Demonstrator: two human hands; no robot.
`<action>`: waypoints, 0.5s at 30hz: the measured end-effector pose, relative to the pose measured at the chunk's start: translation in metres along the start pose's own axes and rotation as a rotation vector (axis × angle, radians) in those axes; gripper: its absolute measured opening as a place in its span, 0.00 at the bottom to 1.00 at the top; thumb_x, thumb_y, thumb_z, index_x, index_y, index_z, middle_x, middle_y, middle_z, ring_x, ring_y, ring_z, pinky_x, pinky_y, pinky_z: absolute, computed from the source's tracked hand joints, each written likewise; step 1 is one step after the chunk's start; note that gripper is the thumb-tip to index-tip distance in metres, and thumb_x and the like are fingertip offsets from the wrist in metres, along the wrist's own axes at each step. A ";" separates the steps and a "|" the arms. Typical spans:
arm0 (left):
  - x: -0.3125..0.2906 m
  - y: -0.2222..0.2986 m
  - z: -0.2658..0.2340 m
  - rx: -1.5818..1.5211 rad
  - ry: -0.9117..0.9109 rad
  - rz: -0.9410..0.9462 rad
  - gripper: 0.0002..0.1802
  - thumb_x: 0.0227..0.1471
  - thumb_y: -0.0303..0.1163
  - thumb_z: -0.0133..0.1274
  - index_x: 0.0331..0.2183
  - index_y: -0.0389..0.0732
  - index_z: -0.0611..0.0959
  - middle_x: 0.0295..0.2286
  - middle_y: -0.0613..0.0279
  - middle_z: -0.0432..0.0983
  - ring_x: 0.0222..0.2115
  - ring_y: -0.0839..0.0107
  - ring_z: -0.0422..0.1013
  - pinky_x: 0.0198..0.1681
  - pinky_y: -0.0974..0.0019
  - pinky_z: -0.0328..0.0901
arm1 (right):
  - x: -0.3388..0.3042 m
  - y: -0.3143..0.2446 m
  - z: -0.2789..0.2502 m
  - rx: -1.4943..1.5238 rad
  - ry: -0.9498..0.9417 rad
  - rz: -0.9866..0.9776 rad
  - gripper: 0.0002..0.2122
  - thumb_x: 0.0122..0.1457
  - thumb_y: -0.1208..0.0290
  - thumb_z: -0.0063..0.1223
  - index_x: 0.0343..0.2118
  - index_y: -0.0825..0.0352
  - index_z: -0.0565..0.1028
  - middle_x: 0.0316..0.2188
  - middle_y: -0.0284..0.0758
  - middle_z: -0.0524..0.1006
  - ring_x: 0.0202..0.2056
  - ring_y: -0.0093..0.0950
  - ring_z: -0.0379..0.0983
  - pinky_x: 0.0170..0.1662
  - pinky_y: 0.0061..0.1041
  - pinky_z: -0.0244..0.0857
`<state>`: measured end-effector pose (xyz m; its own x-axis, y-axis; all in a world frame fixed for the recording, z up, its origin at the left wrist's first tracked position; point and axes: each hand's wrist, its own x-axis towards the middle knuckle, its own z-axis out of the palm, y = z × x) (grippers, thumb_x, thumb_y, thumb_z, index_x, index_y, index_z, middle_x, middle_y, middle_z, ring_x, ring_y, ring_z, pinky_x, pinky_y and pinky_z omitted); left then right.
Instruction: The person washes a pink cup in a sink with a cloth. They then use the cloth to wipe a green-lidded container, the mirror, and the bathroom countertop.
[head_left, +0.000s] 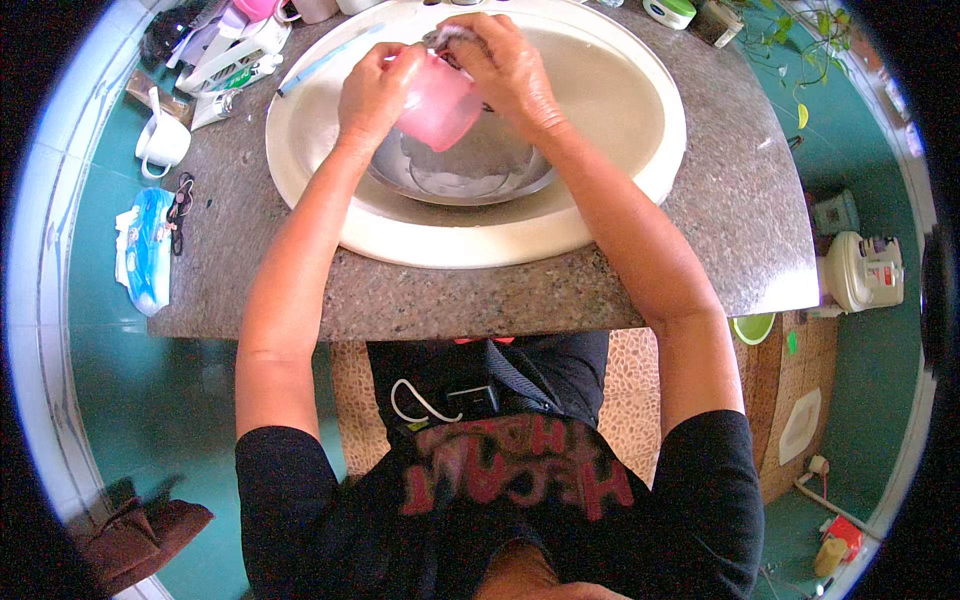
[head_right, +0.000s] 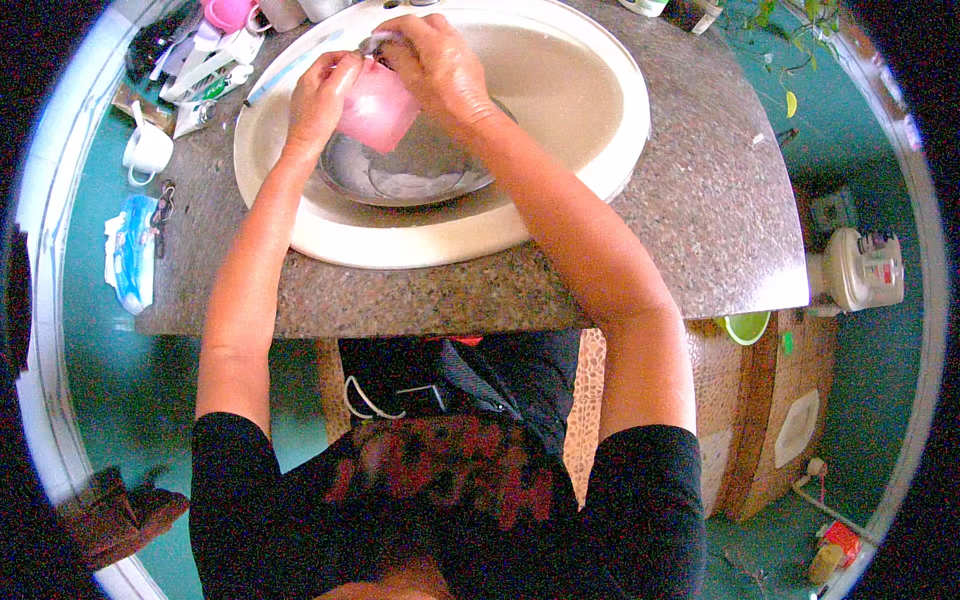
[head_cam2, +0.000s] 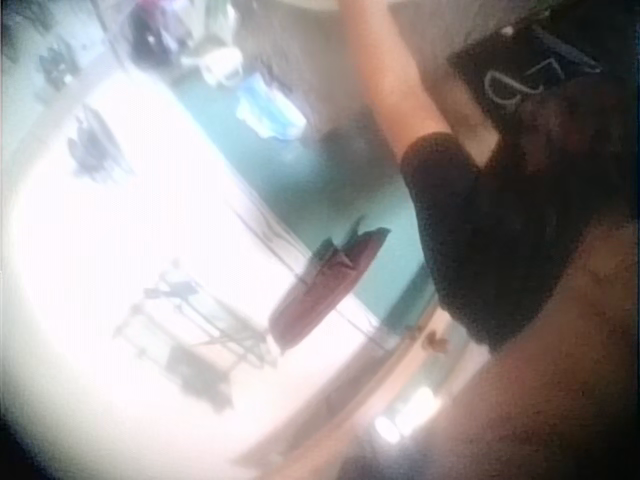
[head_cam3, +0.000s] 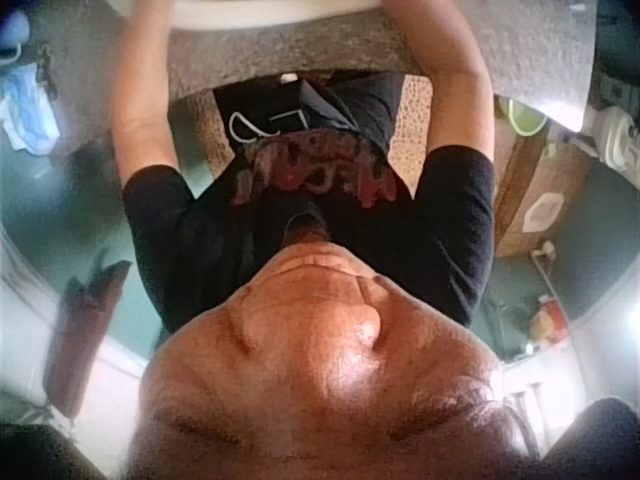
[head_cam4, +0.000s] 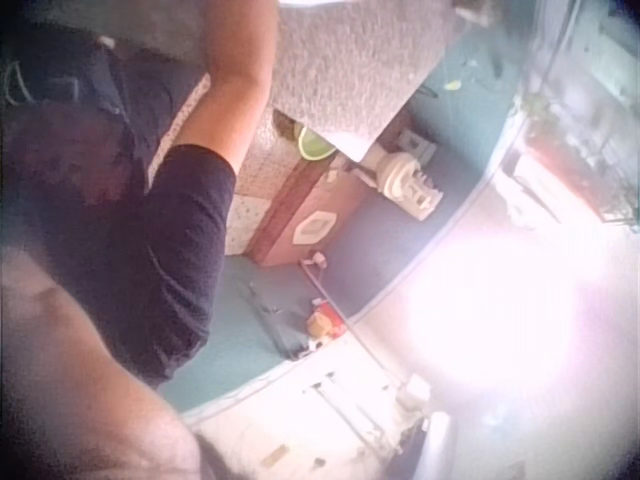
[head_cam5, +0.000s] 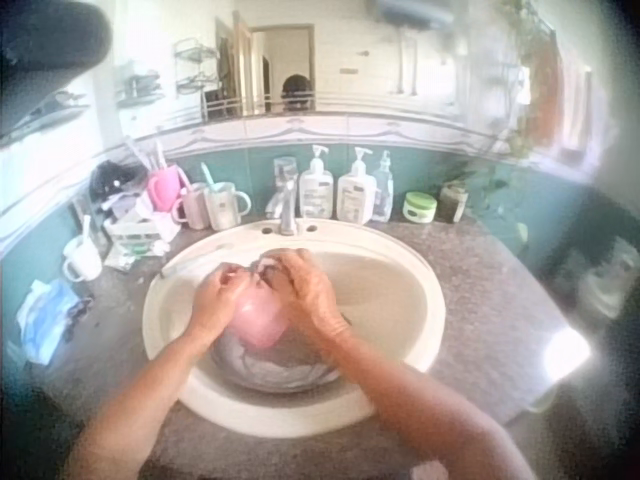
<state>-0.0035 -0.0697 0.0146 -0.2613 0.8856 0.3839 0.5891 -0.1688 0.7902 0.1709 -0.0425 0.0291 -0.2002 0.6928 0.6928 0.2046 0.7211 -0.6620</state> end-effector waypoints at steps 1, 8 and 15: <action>-0.002 0.004 0.001 -0.120 -0.049 0.030 0.25 0.47 0.52 0.51 0.37 0.41 0.82 0.30 0.53 0.80 0.32 0.60 0.76 0.38 0.64 0.67 | 0.003 -0.002 -0.003 0.011 -0.017 0.112 0.08 0.49 0.69 0.58 0.35 0.57 0.78 0.35 0.39 0.74 0.40 0.41 0.71 0.44 0.38 0.67; -0.004 0.007 -0.009 0.031 0.063 0.115 0.25 0.45 0.54 0.52 0.37 0.45 0.82 0.31 0.55 0.80 0.34 0.57 0.76 0.38 0.62 0.68 | -0.004 -0.025 -0.001 -0.070 0.053 -0.058 0.07 0.57 0.70 0.50 0.35 0.67 0.75 0.30 0.43 0.73 0.29 0.37 0.72 0.34 0.32 0.66; 0.018 -0.021 -0.020 0.146 0.122 -0.032 0.29 0.46 0.59 0.50 0.38 0.45 0.81 0.33 0.52 0.79 0.37 0.55 0.75 0.40 0.58 0.67 | -0.017 -0.022 0.009 -0.312 0.015 -0.219 0.08 0.46 0.69 0.60 0.31 0.51 0.79 0.34 0.37 0.72 0.39 0.38 0.71 0.43 0.37 0.68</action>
<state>-0.0363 -0.0589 0.0147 -0.3672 0.8290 0.4217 0.6815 -0.0687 0.7286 0.1612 -0.0699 0.0296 -0.2580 0.5203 0.8141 0.4410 0.8131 -0.3800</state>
